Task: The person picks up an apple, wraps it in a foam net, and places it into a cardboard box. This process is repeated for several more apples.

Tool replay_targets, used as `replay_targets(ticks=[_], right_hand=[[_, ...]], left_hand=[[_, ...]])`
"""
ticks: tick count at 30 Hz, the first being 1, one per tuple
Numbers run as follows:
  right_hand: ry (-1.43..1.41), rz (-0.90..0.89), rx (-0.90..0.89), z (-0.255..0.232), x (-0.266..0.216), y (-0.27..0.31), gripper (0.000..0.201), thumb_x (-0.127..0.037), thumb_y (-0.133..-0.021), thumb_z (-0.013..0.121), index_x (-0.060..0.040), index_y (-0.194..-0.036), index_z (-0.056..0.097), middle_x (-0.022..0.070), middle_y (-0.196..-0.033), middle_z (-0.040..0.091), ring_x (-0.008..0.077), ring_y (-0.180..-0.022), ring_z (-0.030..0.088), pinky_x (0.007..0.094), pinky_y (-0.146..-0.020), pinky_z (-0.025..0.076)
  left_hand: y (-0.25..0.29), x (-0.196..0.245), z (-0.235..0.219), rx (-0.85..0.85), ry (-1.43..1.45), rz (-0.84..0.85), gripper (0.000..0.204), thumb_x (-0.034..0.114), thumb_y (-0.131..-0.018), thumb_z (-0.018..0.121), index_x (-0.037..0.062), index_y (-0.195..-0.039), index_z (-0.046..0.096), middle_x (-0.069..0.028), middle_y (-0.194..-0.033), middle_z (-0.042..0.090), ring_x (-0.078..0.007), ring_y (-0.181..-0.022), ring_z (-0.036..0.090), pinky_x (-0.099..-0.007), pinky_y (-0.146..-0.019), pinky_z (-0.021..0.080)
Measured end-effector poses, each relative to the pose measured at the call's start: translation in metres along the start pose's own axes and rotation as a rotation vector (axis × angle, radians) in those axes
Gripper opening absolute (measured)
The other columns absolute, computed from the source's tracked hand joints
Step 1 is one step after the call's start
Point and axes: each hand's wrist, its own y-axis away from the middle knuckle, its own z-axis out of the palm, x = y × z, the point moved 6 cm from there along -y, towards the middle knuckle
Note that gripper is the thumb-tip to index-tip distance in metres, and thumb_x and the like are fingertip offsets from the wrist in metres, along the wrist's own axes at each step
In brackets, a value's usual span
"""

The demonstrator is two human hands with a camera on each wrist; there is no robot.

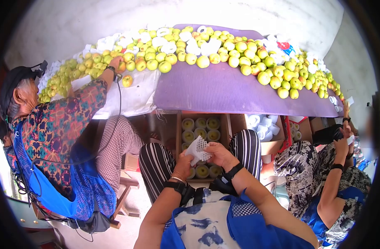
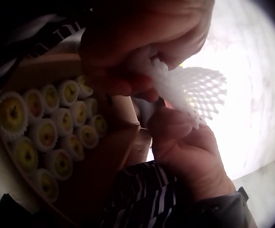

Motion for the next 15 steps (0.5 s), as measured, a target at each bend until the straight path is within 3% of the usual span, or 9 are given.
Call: replay_targets(ticks=[3,5,6,8,9,11,12,14,15], right_hand=[[-0.011,0.054,0.061,-0.02,0.009,-0.011,0.016,-0.013,-0.078,0.059,-0.0073,-0.091,0.054,0.0062,-0.086,0.06,0.0168,-0.076,0.059,0.0318,-0.064,0.049],[-0.343,-0.273,0.017,-0.025,-0.006,-0.016,0.013,-0.015,-0.079,0.057,-0.0072,-0.089,0.054,0.0076,-0.085,0.06,0.017,-0.073,0.058,0.0319,-0.064,0.049],[-0.342,-0.272,0.018,-0.022,-0.008,-0.014,0.013,-0.015,-0.079,0.057,-0.0072,-0.089,0.054,0.0076,-0.085,0.06,0.017,-0.073,0.058,0.0319,-0.064,0.049],[-0.207,-0.259,0.123,-0.02,-0.012,-0.009,0.018,-0.022,-0.08,0.058,-0.0077,-0.091,0.054,0.0055,-0.084,0.059,0.0152,-0.071,0.056,0.0293,-0.062,0.045],[-0.206,-0.259,0.122,-0.015,-0.01,-0.007,0.018,-0.022,-0.08,0.058,-0.0077,-0.091,0.054,0.0055,-0.084,0.059,0.0152,-0.071,0.056,0.0293,-0.062,0.045],[0.196,-0.063,0.106,-0.001,0.01,-0.008,0.027,-0.029,-0.079,0.06,-0.0075,-0.095,0.055,0.0027,-0.084,0.058,0.0132,-0.072,0.054,0.0275,-0.062,0.042],[0.195,-0.062,0.106,-0.001,0.014,-0.008,0.027,-0.029,-0.079,0.06,-0.0075,-0.095,0.055,0.0027,-0.084,0.058,0.0132,-0.072,0.054,0.0275,-0.062,0.042],[0.223,0.066,-0.097,0.009,0.03,-0.01,0.035,-0.029,-0.08,0.06,-0.0057,-0.106,0.053,0.0023,-0.093,0.058,0.0129,-0.079,0.056,0.0275,-0.072,0.045],[0.214,0.049,-0.049,0.011,0.032,-0.009,0.033,-0.026,-0.079,0.061,-0.005,-0.104,0.054,0.0031,-0.092,0.058,0.0135,-0.081,0.056,0.0273,-0.07,0.046]], left_hand=[[-0.003,-0.006,-0.006,0.02,-0.18,0.009,0.039,0.005,-0.071,0.041,0.0026,-0.109,0.05,-0.0055,-0.089,0.059,-0.0141,-0.072,0.056,-0.0249,-0.055,0.044],[0.002,-0.004,-0.008,0.09,-0.21,-0.055,0.035,0.006,-0.073,0.043,-0.0018,-0.106,0.05,-0.0089,-0.089,0.058,-0.0167,-0.075,0.057,-0.0262,-0.059,0.045],[-0.001,-0.007,-0.012,0.091,-0.208,-0.055,0.035,0.006,-0.073,0.043,-0.0018,-0.106,0.05,-0.0089,-0.089,0.058,-0.0167,-0.075,0.057,-0.0262,-0.059,0.045],[-0.008,-0.018,-0.024,0.132,0.277,-0.126,0.029,0.01,-0.078,0.045,-0.0026,-0.103,0.051,-0.0096,-0.088,0.058,-0.018,-0.078,0.057,-0.027,-0.061,0.046],[-0.007,-0.015,-0.022,0.132,0.277,-0.125,0.029,0.01,-0.078,0.045,-0.0026,-0.103,0.051,-0.0096,-0.088,0.058,-0.018,-0.078,0.057,-0.027,-0.061,0.046],[-0.005,-0.008,-0.009,0.026,0.316,-0.071,0.028,0.016,-0.082,0.047,-0.0008,-0.104,0.051,-0.0095,-0.087,0.057,-0.0179,-0.079,0.057,-0.027,-0.063,0.047],[-0.003,-0.008,-0.006,0.027,0.315,-0.072,0.028,0.016,-0.082,0.047,-0.0008,-0.104,0.051,-0.0095,-0.087,0.057,-0.0179,-0.079,0.057,-0.027,-0.063,0.047],[0.003,-0.001,0.01,-0.133,-0.25,0.103,0.028,0.018,-0.082,0.05,0.0012,-0.105,0.051,-0.0095,-0.089,0.057,-0.0168,-0.078,0.057,-0.0273,-0.064,0.047],[0.008,0.004,0.017,-0.135,-0.251,0.098,0.028,0.018,-0.082,0.05,0.0012,-0.105,0.051,-0.0095,-0.089,0.057,-0.0168,-0.078,0.057,-0.0273,-0.064,0.047]])
